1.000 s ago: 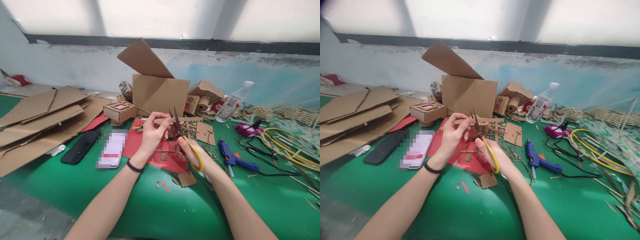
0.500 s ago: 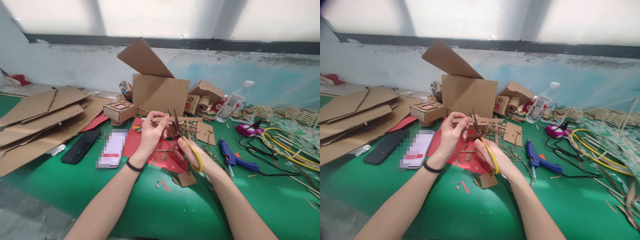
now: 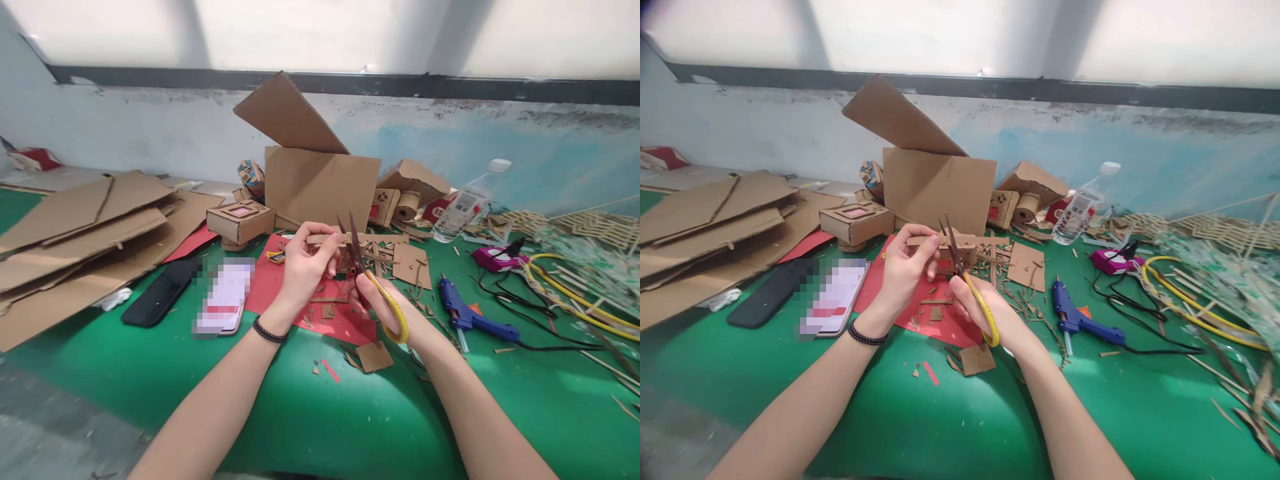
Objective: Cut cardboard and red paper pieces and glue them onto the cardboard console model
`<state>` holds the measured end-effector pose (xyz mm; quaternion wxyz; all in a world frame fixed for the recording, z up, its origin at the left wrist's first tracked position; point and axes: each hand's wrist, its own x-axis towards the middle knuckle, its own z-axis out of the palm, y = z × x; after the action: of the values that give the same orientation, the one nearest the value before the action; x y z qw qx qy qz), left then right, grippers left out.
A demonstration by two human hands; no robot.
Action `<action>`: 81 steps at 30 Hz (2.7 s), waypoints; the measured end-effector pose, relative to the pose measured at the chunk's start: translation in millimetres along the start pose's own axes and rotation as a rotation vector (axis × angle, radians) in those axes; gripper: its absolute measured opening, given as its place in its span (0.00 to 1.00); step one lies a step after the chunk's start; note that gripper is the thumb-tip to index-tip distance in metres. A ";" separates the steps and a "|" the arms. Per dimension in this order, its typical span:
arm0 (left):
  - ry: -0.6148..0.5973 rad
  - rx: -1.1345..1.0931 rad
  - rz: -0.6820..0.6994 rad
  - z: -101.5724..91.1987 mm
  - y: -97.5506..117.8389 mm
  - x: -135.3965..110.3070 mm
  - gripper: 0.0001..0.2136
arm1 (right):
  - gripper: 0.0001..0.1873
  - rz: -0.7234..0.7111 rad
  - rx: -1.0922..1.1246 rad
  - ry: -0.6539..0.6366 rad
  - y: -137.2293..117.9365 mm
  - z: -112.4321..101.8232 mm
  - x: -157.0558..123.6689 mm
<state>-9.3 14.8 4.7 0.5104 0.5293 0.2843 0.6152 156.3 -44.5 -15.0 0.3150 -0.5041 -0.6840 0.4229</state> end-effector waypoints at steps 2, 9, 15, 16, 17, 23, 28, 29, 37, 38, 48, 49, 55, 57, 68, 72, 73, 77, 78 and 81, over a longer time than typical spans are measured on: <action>-0.001 -0.005 0.002 -0.3 -0.1 0.2 0.13 | 0.37 0.013 0.000 0.014 -1.0 -0.1 0.9; 0.008 0.001 0.002 -1.2 -0.1 1.1 0.13 | 0.37 0.039 0.005 0.069 -4.2 0.9 1.8; 0.029 0.005 0.009 -0.9 0.9 1.5 0.13 | 0.35 -0.021 0.017 0.007 7.6 2.7 1.8; 0.031 0.006 0.009 -0.9 0.8 1.5 0.13 | 0.35 -0.024 0.011 0.006 9.5 2.7 2.1; 0.029 0.007 0.008 -0.8 0.8 1.5 0.13 | 0.35 -0.025 0.007 0.012 11.1 2.6 2.6; 0.007 0.006 0.002 -0.4 0.8 1.1 0.13 | 0.36 -0.033 0.024 0.055 15.2 2.5 4.1; 0.014 0.001 0.001 -0.6 0.6 1.2 0.12 | 0.36 -0.042 0.038 0.029 13.4 2.5 3.2; 0.014 0.001 0.001 -0.7 0.5 1.2 0.12 | 0.36 -0.039 0.040 0.027 12.9 2.4 3.0; 0.026 0.004 0.006 -1.1 0.5 1.3 0.12 | 0.37 -0.012 0.017 0.000 5.2 1.2 2.3; 0.025 0.005 0.005 -1.0 0.5 1.3 0.12 | 0.37 -0.007 0.014 0.000 4.4 1.2 2.2; 0.015 0.013 -0.010 -0.9 0.9 0.7 0.13 | 0.37 0.005 -0.014 0.039 1.1 1.8 2.3; 0.017 0.018 -0.013 -0.9 1.0 0.6 0.13 | 0.37 0.008 -0.015 0.046 -0.5 1.8 2.3; 0.018 0.037 -0.009 -1.7 0.5 0.8 0.13 | 0.37 0.017 -0.019 0.073 -3.6 1.5 2.5; 0.026 0.035 -0.005 -2.1 0.5 1.2 0.13 | 0.36 0.012 -0.009 0.052 -0.8 1.7 2.4; 0.214 -0.155 -0.026 -7.5 -2.3 9.9 0.20 | 0.24 0.162 0.100 0.176 -3.2 2.0 4.2; 0.288 -0.057 0.105 -10.9 -2.0 9.6 0.19 | 0.22 0.241 0.192 0.273 5.5 0.4 9.5; 0.304 -0.027 0.136 -11.8 -1.3 9.1 0.19 | 0.23 0.240 0.236 0.323 7.2 -0.8 10.8; 0.288 0.111 0.160 -13.3 2.8 5.6 0.19 | 0.24 0.082 0.403 0.681 9.6 -9.6 13.7; 0.245 0.144 0.134 -12.7 3.6 4.4 0.19 | 0.24 0.027 0.423 0.766 9.6 -12.3 13.6; 0.082 0.187 0.006 -8.6 4.5 1.6 0.19 | 0.21 -0.093 0.394 0.892 8.9 -18.2 11.6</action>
<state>-18.8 16.5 6.8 0.4449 0.5500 0.3595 0.6086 172.3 -27.6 -14.8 0.6852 -0.5359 -0.4110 0.2728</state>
